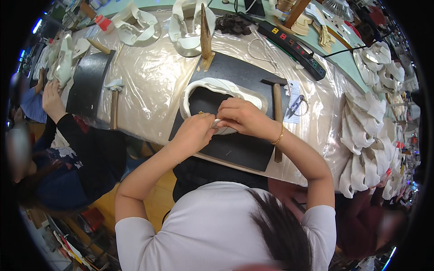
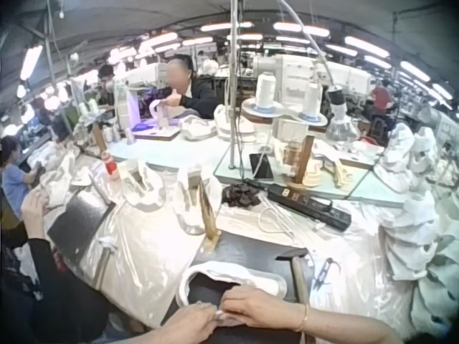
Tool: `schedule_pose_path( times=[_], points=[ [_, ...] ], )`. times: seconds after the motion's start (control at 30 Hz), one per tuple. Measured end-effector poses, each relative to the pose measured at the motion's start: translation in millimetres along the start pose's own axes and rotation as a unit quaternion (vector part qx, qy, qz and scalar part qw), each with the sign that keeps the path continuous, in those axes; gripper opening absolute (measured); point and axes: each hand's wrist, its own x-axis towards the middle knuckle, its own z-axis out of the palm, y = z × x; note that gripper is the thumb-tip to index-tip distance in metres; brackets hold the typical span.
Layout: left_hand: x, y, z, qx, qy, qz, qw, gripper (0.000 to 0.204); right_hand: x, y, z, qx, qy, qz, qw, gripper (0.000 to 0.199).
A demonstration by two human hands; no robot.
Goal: The person repeatedly picks up white shoe parts, places them on a wooden last, and uses a hammer to shape and smooth the edges. They inspect each part, rotate it, and continue hammering different sections before setting it aside.
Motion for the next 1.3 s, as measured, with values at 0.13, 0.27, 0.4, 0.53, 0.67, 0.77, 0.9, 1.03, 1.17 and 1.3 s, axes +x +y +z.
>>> schedule_pose_path(
  times=[0.13, 0.27, 0.4, 0.53, 0.67, 0.77, 0.9, 1.03, 1.17, 1.3],
  points=[
    [11.4, 4.4, -10.2, 0.073, -0.101, -0.042, 0.991, 0.015, 2.9, -8.4, 0.3, -0.059, -0.015, -0.051, 0.997, 0.012],
    [23.7, 10.3, -36.9, -0.033, -0.138, -0.080, 0.987, 0.027, -10.2, -18.6, -10.3, -0.173, 0.118, -0.010, 0.978, 0.018],
    [28.5, 18.8, -59.2, -0.542, -0.014, -0.134, 0.829, 0.039, -37.8, -32.7, -13.4, 0.018, 0.520, 0.102, 0.848, 0.049],
    [39.0, 33.2, -38.4, -0.752, 0.023, -0.037, 0.658, 0.060, -38.9, -39.7, 3.4, 0.110, 0.340, 0.189, 0.915, 0.058],
    [41.9, 37.7, -14.1, -0.761, 0.066, -0.080, 0.640, 0.061, -33.4, -41.2, 10.4, 0.190, 0.319, 0.288, 0.883, 0.041],
    [40.6, 34.5, -6.6, -0.756, 0.069, -0.061, 0.648, 0.061, -34.3, -40.2, 6.8, 0.228, 0.281, 0.296, 0.884, 0.034],
    [36.9, 30.8, 0.2, -0.757, 0.087, -0.062, 0.645, 0.060, -34.1, -40.7, 6.0, 0.290, 0.287, 0.303, 0.861, 0.027],
    [32.3, 29.7, 12.7, -0.725, 0.106, -0.059, 0.678, 0.066, -31.7, -46.2, 5.2, 0.222, 0.313, 0.340, 0.859, 0.025],
    [20.7, 26.5, 21.6, -0.622, 0.044, -0.038, 0.781, 0.065, -31.2, -53.3, -3.6, 0.312, 0.295, 0.318, 0.845, 0.025],
    [16.7, 17.7, 25.2, -0.598, 0.048, -0.051, 0.798, 0.065, -33.7, -51.9, -10.0, 0.332, 0.236, 0.289, 0.866, 0.027]
  ],
)
